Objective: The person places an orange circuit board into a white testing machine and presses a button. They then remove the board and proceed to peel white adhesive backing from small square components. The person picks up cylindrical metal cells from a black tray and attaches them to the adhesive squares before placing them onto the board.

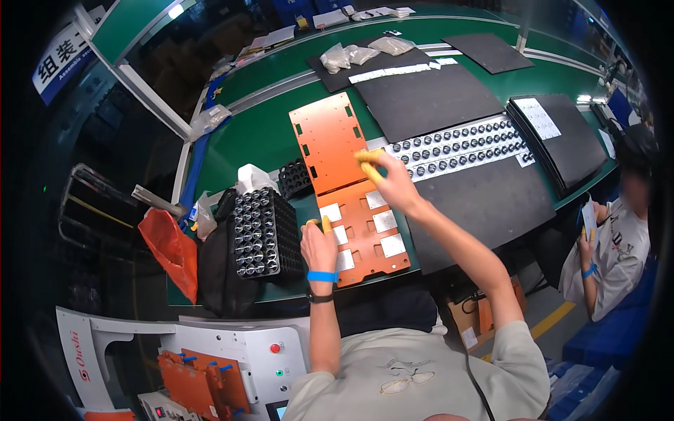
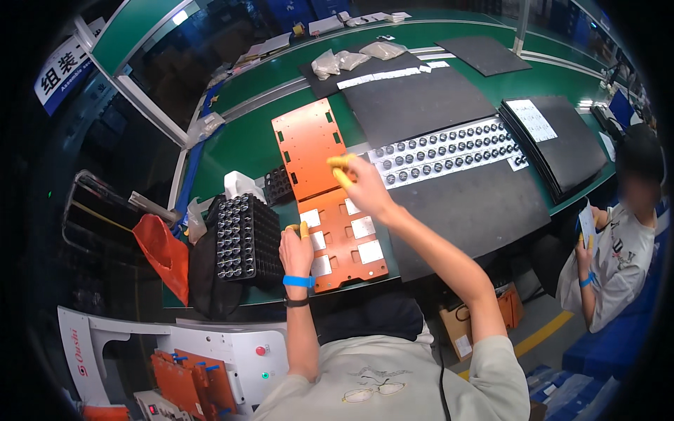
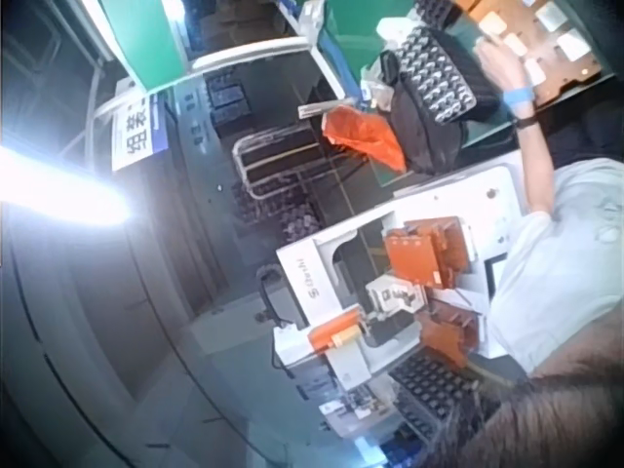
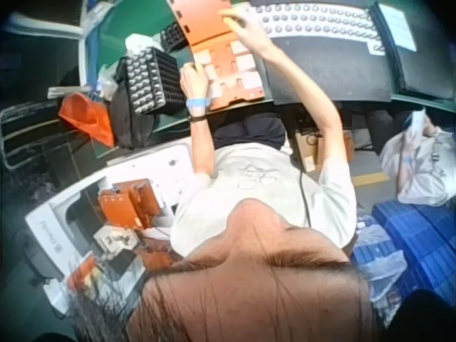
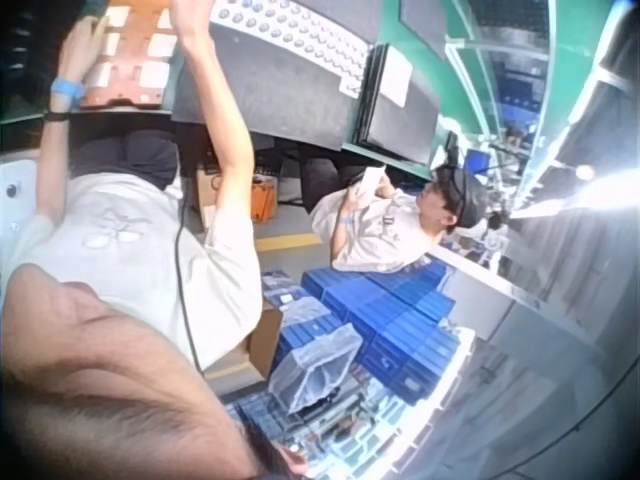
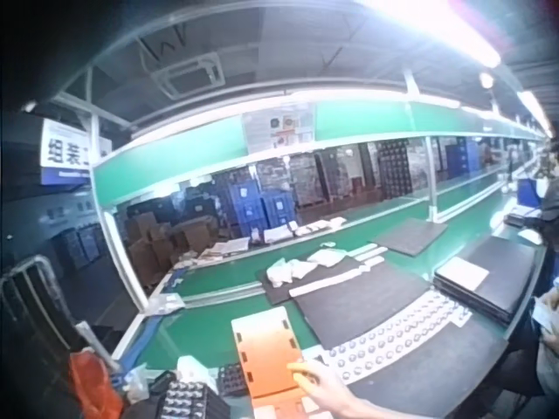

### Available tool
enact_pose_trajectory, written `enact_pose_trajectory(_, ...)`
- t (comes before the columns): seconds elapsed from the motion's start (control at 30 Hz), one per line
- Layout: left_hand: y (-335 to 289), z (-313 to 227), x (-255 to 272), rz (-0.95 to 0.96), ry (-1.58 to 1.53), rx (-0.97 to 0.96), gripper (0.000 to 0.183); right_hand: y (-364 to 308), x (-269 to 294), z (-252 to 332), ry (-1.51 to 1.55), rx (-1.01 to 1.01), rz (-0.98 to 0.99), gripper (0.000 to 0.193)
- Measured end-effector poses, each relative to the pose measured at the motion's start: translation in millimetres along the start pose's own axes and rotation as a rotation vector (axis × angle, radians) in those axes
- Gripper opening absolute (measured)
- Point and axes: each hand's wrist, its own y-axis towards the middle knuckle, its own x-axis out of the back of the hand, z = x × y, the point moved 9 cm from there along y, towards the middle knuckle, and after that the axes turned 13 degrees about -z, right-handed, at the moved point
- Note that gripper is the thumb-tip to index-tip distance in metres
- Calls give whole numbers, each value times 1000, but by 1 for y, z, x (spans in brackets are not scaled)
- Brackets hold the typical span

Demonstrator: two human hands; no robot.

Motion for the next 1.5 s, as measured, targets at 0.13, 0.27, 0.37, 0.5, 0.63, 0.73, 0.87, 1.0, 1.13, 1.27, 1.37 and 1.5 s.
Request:
enact_pose_trajectory(0.13, -40, -9, 40, -36, -82, -43, 40, 50, -13, -21, -539, 223, -249, 58)
enact_pose_trajectory(0.27, -90, 8, 69, -25, -209, -145, 29, 72, -30, -71, 18, -532, -141, 76)
enact_pose_trajectory(0.37, -115, 33, 67, 0, -232, -118, 25, 93, -17, -92, 25, -532, -59, 80)
enact_pose_trajectory(0.5, -127, 69, 55, 63, -349, 50, 30, 81, -8, -50, -43, -459, -62, 81)
enact_pose_trajectory(0.63, -128, 65, 53, 111, -404, 3, 40, 67, -26, -49, -141, -515, 90, 84)
enact_pose_trajectory(0.73, -128, 54, 37, 228, -454, -1, 44, 73, -16, -101, -244, -536, 10, 86)
enact_pose_trajectory(0.87, -120, 65, 34, 180, -469, 25, 44, 69, -39, -82, -107, -535, 35, 68)
enact_pose_trajectory(1.0, -117, 63, 41, 124, -417, 37, 45, 70, -24, -76, -35, -553, -67, 55)
enact_pose_trajectory(1.13, -123, 68, 42, 66, -425, 55, 46, 52, -7, -30, -59, -189, 37, 37)
enact_pose_trajectory(1.27, -121, 70, 41, 66, -426, 27, 45, -36, 17, 60, -179, 282, 155, 35)
enact_pose_trajectory(1.37, -117, 68, 41, 89, -439, 24, 44, -108, 21, 80, -405, 649, 329, 42)
enact_pose_trajectory(1.5, -115, 64, 37, 111, -456, 9, 43, -155, 27, 41, -552, 554, 269, 52)
